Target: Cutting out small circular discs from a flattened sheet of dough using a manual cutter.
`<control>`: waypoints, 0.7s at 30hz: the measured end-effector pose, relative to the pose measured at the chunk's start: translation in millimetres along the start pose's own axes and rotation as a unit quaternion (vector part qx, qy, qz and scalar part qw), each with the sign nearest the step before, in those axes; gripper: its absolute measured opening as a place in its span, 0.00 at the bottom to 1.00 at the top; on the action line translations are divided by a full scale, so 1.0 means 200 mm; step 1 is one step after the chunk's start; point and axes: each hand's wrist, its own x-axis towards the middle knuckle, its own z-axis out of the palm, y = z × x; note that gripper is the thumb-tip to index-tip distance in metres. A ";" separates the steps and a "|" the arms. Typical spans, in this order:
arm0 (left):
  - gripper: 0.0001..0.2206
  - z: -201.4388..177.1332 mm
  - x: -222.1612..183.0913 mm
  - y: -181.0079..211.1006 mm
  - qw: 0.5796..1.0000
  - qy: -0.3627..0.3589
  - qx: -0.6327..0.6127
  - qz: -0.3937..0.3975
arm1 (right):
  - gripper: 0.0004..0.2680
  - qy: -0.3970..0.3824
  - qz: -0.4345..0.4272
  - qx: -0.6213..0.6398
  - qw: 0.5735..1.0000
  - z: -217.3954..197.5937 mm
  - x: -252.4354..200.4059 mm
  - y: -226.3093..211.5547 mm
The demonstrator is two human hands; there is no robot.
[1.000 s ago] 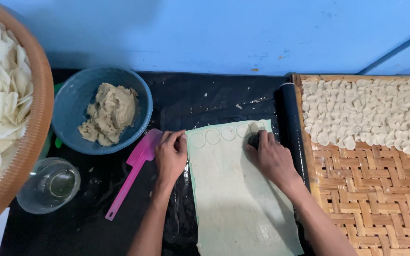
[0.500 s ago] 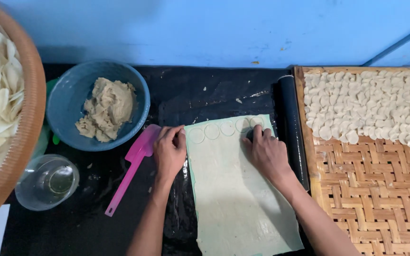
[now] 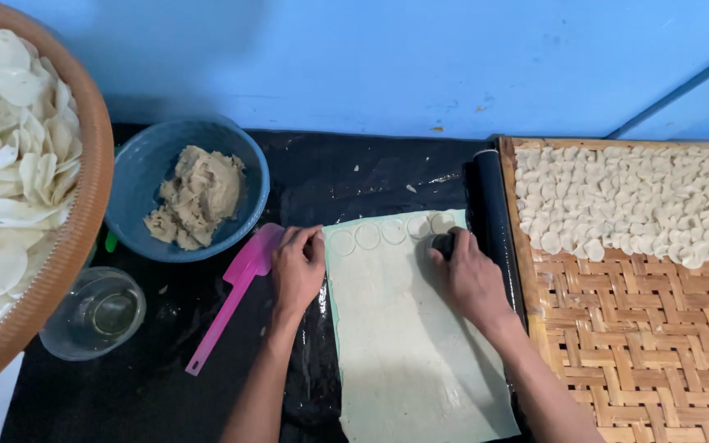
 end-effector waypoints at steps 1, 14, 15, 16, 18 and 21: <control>0.08 0.00 0.00 0.00 1.000 0.002 -0.001 -0.002 | 0.19 -0.001 -0.002 -0.001 1.000 0.01 0.00 -0.01; 0.08 0.00 0.00 -0.01 1.000 -0.005 0.019 0.014 | 0.18 -0.027 -0.041 -0.137 0.989 0.17 0.07 -0.16; 0.07 0.00 0.00 0.00 0.999 0.001 0.023 0.031 | 0.18 -0.033 -0.042 -0.148 0.987 0.16 0.07 -0.15; 0.07 0.01 0.01 -0.01 0.999 -0.001 0.022 0.032 | 0.18 -0.032 -0.040 -0.148 0.988 0.13 0.08 -0.14; 0.07 0.01 0.00 -0.02 1.000 -0.008 0.008 -0.001 | 0.17 -0.045 -0.107 -0.142 0.983 0.07 0.11 -0.12; 0.07 0.00 0.00 -0.01 0.999 0.000 0.009 0.040 | 0.17 -0.032 -0.108 -0.147 0.983 0.16 0.07 -0.10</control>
